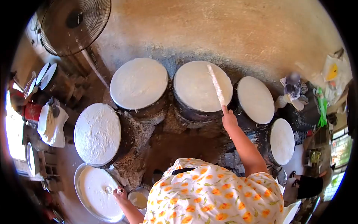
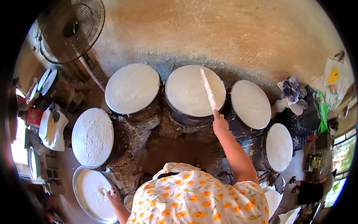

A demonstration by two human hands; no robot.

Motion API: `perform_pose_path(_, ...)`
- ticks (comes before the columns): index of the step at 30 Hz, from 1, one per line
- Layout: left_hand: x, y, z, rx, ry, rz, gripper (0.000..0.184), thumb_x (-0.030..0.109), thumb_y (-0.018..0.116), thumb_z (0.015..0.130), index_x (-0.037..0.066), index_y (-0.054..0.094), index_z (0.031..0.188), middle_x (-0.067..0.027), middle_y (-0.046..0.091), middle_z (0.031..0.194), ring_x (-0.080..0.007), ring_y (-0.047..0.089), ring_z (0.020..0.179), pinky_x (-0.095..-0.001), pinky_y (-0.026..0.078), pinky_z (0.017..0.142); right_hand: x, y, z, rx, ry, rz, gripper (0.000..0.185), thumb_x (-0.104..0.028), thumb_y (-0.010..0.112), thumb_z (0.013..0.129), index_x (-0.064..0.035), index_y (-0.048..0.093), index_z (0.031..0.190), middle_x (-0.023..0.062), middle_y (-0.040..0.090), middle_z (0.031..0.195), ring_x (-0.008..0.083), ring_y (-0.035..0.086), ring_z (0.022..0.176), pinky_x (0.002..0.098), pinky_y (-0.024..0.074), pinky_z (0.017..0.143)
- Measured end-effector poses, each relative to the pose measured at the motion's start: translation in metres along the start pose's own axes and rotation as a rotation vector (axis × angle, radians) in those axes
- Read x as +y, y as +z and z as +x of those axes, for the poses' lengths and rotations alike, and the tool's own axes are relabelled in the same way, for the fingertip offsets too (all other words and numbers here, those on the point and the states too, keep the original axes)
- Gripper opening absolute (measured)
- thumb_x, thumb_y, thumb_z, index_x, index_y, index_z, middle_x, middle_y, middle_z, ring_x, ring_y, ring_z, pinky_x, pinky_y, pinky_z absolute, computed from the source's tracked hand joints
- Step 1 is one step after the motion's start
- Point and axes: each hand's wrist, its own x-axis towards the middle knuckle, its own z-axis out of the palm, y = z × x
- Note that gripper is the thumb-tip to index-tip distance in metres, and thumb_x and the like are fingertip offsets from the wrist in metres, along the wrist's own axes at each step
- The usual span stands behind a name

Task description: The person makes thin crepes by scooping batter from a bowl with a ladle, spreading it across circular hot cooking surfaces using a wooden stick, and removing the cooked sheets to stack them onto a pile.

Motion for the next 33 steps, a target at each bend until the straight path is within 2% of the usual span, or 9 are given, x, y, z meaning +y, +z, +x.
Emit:
perform_pose_path(3,-0.015,0.004,-0.02,0.127,0.037,-0.035,0.03,0.009,0.05,0.078,-0.004,0.046,0.105,-0.0176,0.058,0.092,-0.0284,0.06,0.073,-0.0333,0.055,0.056,0.02,0.017,0.002,0.059,0.025,0.07,0.067,-0.007,0.055,0.082,-0.0095,0.024,0.141,0.022,0.051,0.109,0.0385,0.058,0.09,0.0441,0.0495,0.076)
perform_pose_path(8,-0.04,0.017,-0.024,0.181,-0.063,-0.058,0.014,0.006,0.052,0.074,0.0,0.05,0.087,-0.0159,0.059,0.078,-0.0277,0.061,0.066,-0.0339,0.057,0.056,0.027,0.018,-0.008,0.039,-0.099,-0.07,0.067,0.004,0.047,0.081,-0.0155,0.026,0.141,0.0182,0.05,0.103,0.0355,0.059,0.084,0.042,0.0503,0.073)
perform_pose_path(9,-0.045,0.017,-0.023,0.126,-0.047,-0.025,0.007,0.006,0.053,0.072,0.001,0.049,0.076,-0.0138,0.059,0.072,-0.0267,0.061,0.062,-0.0338,0.057,0.056,0.024,0.014,-0.013,0.032,-0.121,-0.218,0.063,-0.002,0.048,0.086,-0.0176,0.025,0.143,0.0152,0.049,0.098,0.03,0.062,0.08,0.0398,0.0528,0.067)
perform_pose_path(17,-0.071,0.033,-0.023,0.09,-0.043,-0.016,0.008,0.004,0.051,0.074,0.006,0.049,0.067,-0.0082,0.054,0.058,-0.0207,0.058,0.053,-0.0303,0.055,0.051,0.013,0.005,0.023,0.034,-0.011,-0.144,0.035,-0.027,0.039,0.097,-0.0094,0.042,0.127,0.0185,0.053,0.096,0.0342,0.062,0.079,0.0427,0.0519,0.065)
perform_pose_path(22,-0.077,0.038,-0.031,0.067,-0.174,0.012,0.013,0.006,0.049,0.078,0.006,0.046,0.065,-0.0025,0.047,0.049,-0.0136,0.047,0.039,-0.0262,0.052,0.044,0.005,0.0,0.006,-0.106,0.041,-0.015,0.044,-0.015,0.043,0.092,-0.0112,0.035,0.134,0.0202,0.051,0.102,0.0365,0.062,0.082,0.0436,0.0518,0.068)
perform_pose_path(23,-0.068,0.014,-0.002,-0.179,-0.3,0.052,0.013,0.008,0.047,0.08,0.007,0.046,0.067,-0.0023,0.046,0.049,-0.0135,0.046,0.038,-0.0257,0.052,0.045,-0.002,-0.005,-0.012,-0.107,-0.046,-0.045,0.049,-0.01,0.044,0.089,-0.0118,0.032,0.137,0.021,0.051,0.104,0.0374,0.062,0.083,0.0441,0.0516,0.069)
perform_pose_path(25,-0.08,0.02,-0.014,-0.138,-0.209,0.026,0.014,0.008,0.047,0.08,0.008,0.046,0.067,-0.0018,0.046,0.049,-0.013,0.048,0.04,-0.025,0.052,0.045,-0.001,0.014,-0.041,-0.071,-0.086,0.005,0.068,0.001,0.048,0.08,-0.0204,0.028,0.141,0.0227,0.05,0.104,0.0382,0.061,0.079,0.0458,0.0503,0.067)
perform_pose_path(30,-0.125,0.055,-0.028,0.041,-0.144,0.202,0.016,0.008,0.046,0.083,0.01,0.047,0.067,-0.0006,0.047,0.052,-0.0117,0.051,0.048,-0.0236,0.051,0.046,-0.023,0.03,-0.119,0.012,-0.259,0.34,0.067,0.003,0.047,0.077,-0.0291,0.04,0.136,0.018,0.052,0.094,0.0379,0.058,0.071,0.0471,0.0485,0.064)
perform_pose_path(33,-0.133,0.057,-0.002,-0.27,-0.422,0.482,0.018,0.009,0.046,0.084,0.011,0.046,0.065,-0.0001,0.049,0.059,-0.0115,0.05,0.052,-0.0235,0.051,0.05,-0.029,0.025,-0.147,0.103,-0.247,0.508,0.066,0.003,0.049,0.077,-0.027,0.041,0.136,0.0142,0.051,0.086,0.0358,0.056,0.067,0.0461,0.0468,0.06)
